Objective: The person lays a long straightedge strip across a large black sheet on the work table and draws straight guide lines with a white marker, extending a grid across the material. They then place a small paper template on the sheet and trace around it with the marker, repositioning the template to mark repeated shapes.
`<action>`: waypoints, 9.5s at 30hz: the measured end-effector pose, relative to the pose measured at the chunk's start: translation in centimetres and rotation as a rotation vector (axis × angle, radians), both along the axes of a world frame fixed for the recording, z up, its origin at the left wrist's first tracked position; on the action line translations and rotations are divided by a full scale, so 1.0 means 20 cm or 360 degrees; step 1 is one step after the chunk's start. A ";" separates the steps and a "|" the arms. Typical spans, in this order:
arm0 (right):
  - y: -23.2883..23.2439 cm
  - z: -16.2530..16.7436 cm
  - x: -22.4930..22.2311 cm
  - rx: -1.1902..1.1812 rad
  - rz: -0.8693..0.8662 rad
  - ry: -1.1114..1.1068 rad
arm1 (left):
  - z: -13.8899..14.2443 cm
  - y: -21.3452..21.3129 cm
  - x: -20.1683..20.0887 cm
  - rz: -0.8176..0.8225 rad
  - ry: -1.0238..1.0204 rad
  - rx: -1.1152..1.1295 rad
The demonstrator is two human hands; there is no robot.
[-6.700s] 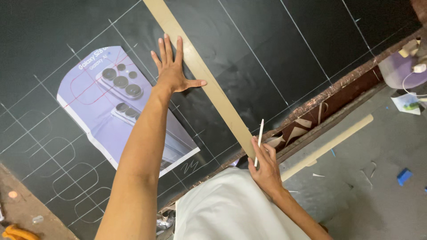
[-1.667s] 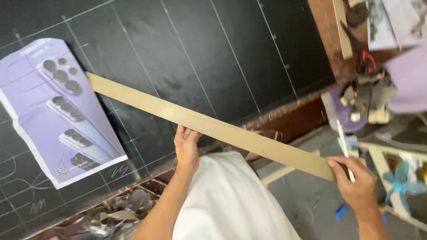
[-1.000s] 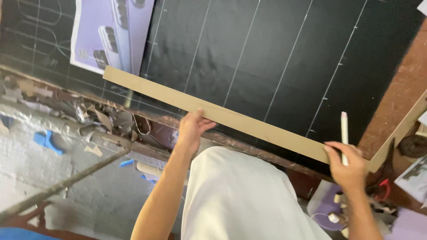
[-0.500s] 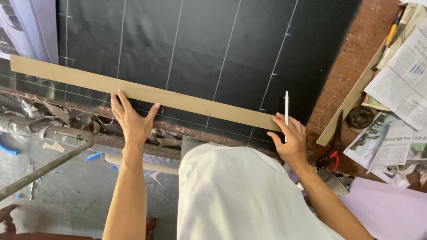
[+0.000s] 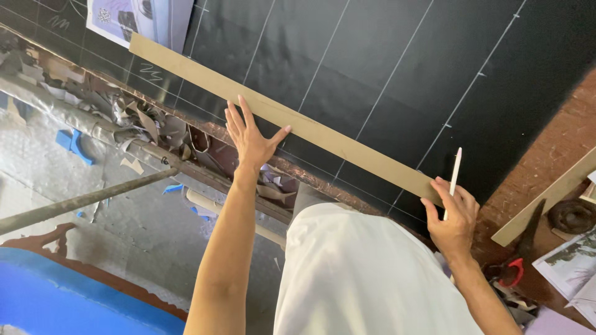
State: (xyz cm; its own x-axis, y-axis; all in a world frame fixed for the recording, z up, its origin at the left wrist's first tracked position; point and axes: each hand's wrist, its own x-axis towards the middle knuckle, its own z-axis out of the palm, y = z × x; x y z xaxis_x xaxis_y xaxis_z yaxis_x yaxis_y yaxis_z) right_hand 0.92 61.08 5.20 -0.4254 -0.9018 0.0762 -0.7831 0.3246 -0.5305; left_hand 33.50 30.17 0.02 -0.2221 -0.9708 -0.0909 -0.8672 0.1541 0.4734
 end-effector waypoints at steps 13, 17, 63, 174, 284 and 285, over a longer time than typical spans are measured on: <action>0.02 -0.01 -0.02 -0.0048 0.0020 0.0003 | -0.09 0.00 0.02 -0.0068 -0.0157 -0.0009; 0.02 0.00 -0.03 -0.0076 -0.0008 -0.0044 | -0.11 -0.01 0.00 -0.0057 -0.0095 0.0084; -0.71 0.04 0.07 0.0172 0.0208 -0.1615 | -0.01 -0.01 -0.08 -0.0089 -0.0187 -0.0035; -0.32 0.02 -0.42 -0.0102 0.0165 0.0105 | 0.06 -0.34 -0.50 0.0055 -0.0082 0.0225; -0.81 0.59 -0.47 0.0358 0.0182 -0.0568 | 0.06 -0.39 -0.54 -0.0076 -0.0172 0.0188; -0.79 0.57 -0.47 0.0345 0.0175 -0.0486 | 0.05 -0.40 -0.53 -0.0087 -0.0129 0.0159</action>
